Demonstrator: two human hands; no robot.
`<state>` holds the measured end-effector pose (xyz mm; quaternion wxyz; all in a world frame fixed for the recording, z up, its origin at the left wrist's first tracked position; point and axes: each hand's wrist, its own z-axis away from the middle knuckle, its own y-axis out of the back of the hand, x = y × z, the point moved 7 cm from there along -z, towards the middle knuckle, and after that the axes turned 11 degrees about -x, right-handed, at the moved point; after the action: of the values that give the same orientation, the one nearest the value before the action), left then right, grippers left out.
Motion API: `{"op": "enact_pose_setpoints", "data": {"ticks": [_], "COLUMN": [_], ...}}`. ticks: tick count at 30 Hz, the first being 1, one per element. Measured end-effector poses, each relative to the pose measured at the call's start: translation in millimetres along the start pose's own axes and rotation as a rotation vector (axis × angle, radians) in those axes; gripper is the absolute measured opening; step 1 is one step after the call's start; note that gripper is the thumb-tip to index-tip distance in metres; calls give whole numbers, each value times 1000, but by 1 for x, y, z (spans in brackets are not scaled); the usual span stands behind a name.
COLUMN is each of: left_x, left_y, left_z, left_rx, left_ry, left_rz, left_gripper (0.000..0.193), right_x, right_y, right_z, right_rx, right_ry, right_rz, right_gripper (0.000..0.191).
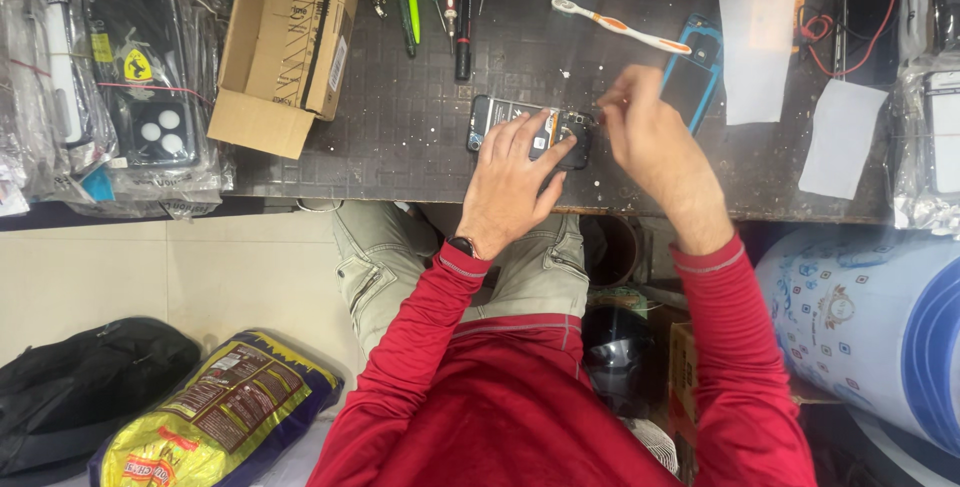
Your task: The person disassembles a smartphone, removes the battery, and uses a screwdriver to manipulate internal components. They then handle a blue phone case and a white phone, using a plastic tool to work on the device's edges.
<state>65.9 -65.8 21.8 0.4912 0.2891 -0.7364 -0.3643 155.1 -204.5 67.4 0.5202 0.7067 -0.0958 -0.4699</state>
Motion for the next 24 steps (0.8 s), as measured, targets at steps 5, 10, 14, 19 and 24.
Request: {"op": "enact_pose_setpoints", "data": {"ticks": [5,10,14,19,24], "left_x": [-1,-7,6,31,48], "left_y": [3,24,44,66,81], "left_z": [-1,7,31,42,44], "left_rx": [7,169,289,311,329], "left_ry": [10,76,142,55,-26], "left_rz": [29,296,552,676,609], "left_gripper": [46,40,28,23,25], "right_x": [39,33,-3,-36,-55], "right_y": [-17,-24,-30,-31,-33], "right_z": [23,60,95,102,107], "right_rx": [177,455,566,630,617], "right_ry": [28,86,17,1,28], "right_rz": [-450,-962,-1137,-1160,-1120], "right_gripper": [54,62,63,60,59]}}
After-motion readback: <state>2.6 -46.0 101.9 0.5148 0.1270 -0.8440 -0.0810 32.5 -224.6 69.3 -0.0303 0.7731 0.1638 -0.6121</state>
